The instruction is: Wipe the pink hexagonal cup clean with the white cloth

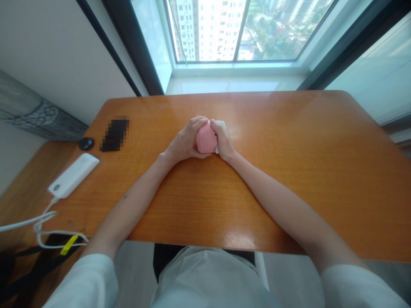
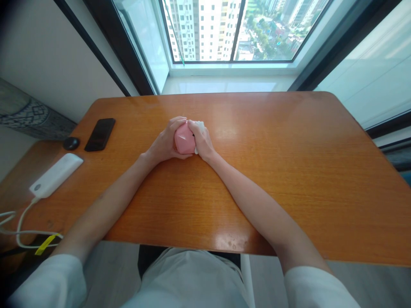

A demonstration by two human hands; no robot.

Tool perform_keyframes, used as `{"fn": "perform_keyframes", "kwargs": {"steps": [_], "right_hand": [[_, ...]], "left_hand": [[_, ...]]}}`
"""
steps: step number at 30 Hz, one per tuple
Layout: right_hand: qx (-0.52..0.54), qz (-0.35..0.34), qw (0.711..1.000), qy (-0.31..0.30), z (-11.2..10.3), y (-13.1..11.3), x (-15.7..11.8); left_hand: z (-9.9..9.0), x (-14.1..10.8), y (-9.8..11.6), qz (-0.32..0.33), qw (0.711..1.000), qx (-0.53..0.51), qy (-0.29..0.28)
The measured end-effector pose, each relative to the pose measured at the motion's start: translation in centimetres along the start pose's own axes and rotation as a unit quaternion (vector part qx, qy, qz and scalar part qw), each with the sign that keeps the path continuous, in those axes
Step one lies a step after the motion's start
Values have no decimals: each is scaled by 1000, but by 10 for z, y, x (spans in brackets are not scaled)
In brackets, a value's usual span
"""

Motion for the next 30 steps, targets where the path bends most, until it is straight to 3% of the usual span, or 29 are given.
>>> {"fn": "perform_keyframes", "kwargs": {"steps": [10, 17, 24, 30], "right_hand": [[8, 1, 1000, 3, -2, 6, -2], [-17, -1, 1000, -13, 0, 0, -8], [-23, -20, 999, -18, 0, -4, -9], [-1, -4, 1000, -15, 5, -10, -8]], "left_hand": [[-7, 6, 13, -98, 994, -50, -27], [1, 5, 16, -189, 971, -141, -35], [6, 1, 13, -175, 971, -157, -40], [8, -3, 7, -104, 990, -100, 7]]}}
Point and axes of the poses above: each hand's wrist, its own x-axis towards the middle knuckle, its own z-axis out of the palm, y = z × x, the point moved 2 cm from there along x, towards the middle knuckle, and after that the axes turned 12 degrees about x, right-handed, at the moved point
